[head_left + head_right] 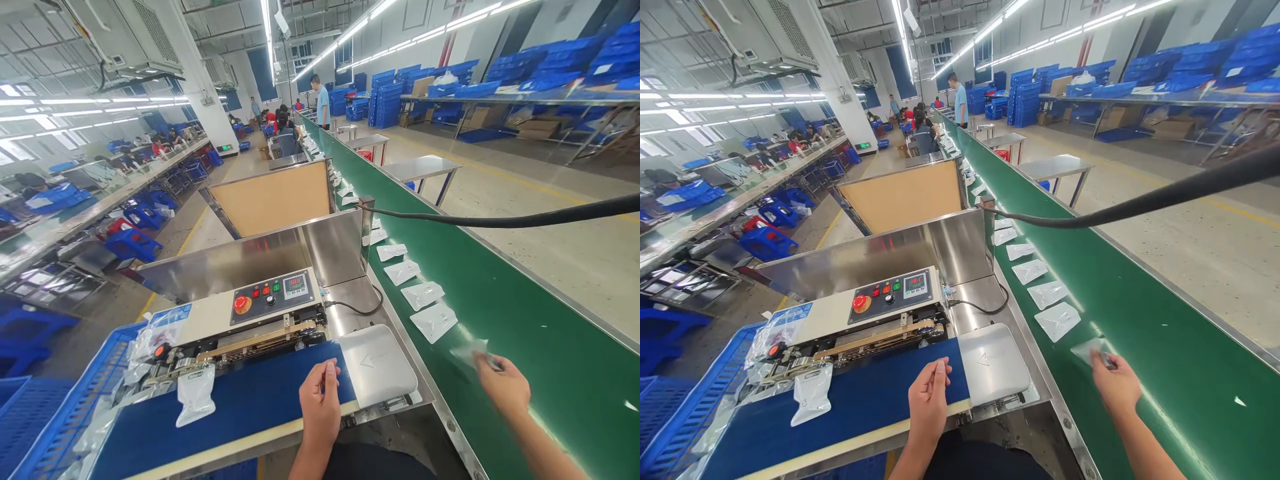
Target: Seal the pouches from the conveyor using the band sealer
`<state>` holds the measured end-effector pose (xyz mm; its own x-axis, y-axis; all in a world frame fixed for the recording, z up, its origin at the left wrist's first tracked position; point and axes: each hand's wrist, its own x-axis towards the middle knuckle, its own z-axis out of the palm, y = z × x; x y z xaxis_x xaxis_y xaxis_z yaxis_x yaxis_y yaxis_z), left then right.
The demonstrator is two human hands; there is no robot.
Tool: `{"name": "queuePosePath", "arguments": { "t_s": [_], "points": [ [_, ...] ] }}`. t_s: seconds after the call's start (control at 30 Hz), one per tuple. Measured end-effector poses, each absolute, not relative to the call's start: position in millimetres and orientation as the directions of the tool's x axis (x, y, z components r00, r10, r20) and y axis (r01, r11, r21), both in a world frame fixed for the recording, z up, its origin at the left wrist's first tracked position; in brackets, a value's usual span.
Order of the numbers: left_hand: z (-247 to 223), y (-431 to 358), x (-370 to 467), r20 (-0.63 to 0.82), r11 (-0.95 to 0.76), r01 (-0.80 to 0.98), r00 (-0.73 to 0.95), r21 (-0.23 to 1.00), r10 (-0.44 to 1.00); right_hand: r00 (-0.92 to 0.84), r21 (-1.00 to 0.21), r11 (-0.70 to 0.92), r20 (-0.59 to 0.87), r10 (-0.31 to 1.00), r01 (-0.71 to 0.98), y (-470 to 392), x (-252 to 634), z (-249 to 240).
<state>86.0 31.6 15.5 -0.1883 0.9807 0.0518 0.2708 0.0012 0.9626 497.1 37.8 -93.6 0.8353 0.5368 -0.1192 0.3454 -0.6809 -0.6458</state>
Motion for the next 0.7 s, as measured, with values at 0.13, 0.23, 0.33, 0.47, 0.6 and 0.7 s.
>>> {"name": "queuePosePath", "arguments": {
  "t_s": [0.13, 0.23, 0.33, 0.47, 0.6, 0.7],
  "points": [
    [19, 37, 100, 0.175, -0.125, 0.385, -0.098, 0.914, 0.980, 0.721, -0.816, -0.452, -0.065, 0.690, 0.359, 51, 430, -40],
    [27, 51, 120, 0.258, -0.241, 0.443, 0.022, 0.864, 0.966, 0.390, -0.901, -0.145, 0.028, 0.920, 0.408, 60, 369, 3],
    [32, 65, 132, 0.243, -0.278, 0.393, 0.137, 0.877, 0.960, 0.028, -0.966, -0.008, -0.001, 1.000, 0.257, 66, 326, 27],
    [27, 69, 125, 0.079, -0.086, 0.334, 0.034, 0.939, 0.996, -0.176, -0.978, -0.164, -0.140, 0.975, -0.130, 70, 304, 28],
    [11, 63, 110, -0.050, 0.073, 0.261, -0.093, 0.963, 0.994, -0.144, -0.978, -0.203, -0.195, 0.970, -0.044, 79, 290, 18],
    [-1, 68, 104, -0.107, 0.132, 0.197, -0.134, 0.971, 0.985, -0.088, -0.977, -0.183, -0.192, 0.977, 0.107, 93, 280, 8]
  ]
}}
